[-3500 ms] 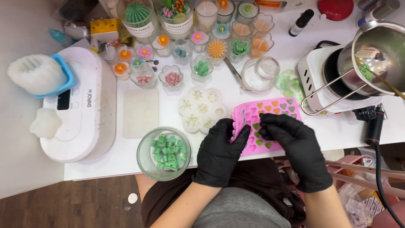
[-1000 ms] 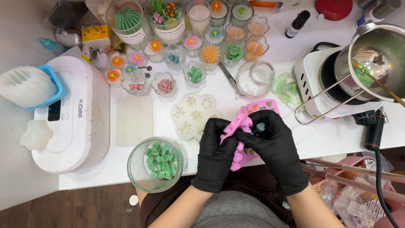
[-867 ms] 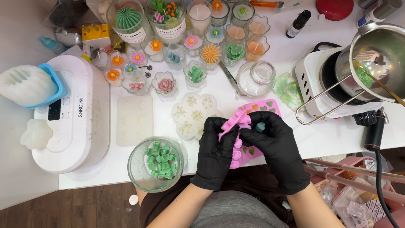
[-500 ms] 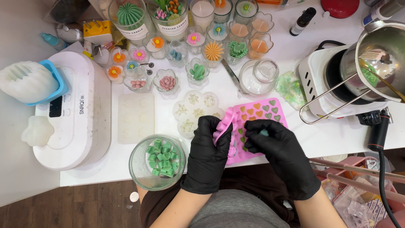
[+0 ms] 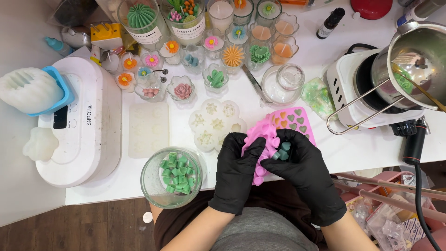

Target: Remove heart-shaped wax melts from a mold and place them into a jar, then pour melted wax into flower-shaped molds.

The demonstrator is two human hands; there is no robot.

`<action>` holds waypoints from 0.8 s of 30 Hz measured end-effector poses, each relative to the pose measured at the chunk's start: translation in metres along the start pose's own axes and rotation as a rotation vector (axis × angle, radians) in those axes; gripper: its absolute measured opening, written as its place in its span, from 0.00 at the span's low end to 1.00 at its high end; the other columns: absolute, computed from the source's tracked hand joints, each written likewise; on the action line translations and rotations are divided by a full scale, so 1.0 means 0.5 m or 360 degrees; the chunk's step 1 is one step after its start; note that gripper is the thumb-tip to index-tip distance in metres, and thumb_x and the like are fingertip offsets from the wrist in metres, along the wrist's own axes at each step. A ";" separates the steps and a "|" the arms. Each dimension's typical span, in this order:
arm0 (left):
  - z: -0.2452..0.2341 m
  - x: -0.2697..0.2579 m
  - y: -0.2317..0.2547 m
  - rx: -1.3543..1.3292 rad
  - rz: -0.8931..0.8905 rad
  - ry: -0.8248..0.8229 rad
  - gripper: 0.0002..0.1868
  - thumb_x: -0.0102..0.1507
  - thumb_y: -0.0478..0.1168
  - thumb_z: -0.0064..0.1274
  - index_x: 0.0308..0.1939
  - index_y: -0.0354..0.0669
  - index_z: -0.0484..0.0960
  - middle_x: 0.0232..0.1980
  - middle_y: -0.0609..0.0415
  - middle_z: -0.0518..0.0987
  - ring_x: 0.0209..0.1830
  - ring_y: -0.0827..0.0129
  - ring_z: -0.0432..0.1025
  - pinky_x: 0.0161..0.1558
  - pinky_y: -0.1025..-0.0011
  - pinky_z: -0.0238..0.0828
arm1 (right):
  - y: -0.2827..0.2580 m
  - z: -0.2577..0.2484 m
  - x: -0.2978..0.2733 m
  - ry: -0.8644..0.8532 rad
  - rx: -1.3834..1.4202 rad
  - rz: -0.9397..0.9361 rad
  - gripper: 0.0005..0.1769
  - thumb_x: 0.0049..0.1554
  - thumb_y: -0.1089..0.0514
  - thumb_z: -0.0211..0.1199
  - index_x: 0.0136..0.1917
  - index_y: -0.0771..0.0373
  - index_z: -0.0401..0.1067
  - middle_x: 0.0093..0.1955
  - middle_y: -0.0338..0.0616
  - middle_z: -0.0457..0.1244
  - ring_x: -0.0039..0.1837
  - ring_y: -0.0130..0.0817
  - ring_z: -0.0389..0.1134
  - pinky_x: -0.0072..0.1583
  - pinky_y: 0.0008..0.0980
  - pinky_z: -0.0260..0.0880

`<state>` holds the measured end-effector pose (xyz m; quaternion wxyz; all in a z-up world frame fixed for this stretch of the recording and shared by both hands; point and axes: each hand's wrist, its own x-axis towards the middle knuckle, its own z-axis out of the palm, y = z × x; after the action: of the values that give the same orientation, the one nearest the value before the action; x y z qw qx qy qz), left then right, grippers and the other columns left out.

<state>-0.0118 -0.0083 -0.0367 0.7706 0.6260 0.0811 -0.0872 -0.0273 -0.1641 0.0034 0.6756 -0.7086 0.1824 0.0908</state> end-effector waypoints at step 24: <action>-0.044 -0.045 0.010 0.0359 0.0317 -0.0081 0.32 0.59 0.40 0.68 0.63 0.39 0.69 0.54 0.46 0.79 0.52 0.60 0.76 0.52 0.67 0.76 | -0.189 0.166 0.251 -0.0059 -0.0830 -0.1482 0.16 0.57 0.68 0.70 0.58 0.60 0.78 0.54 0.43 0.69 0.56 0.33 0.72 0.57 0.31 0.74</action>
<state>-0.0328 0.0151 -0.0314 0.7021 0.7111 -0.0112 -0.0348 0.1336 -0.0971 0.0377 0.4490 -0.8571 -0.1919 -0.1639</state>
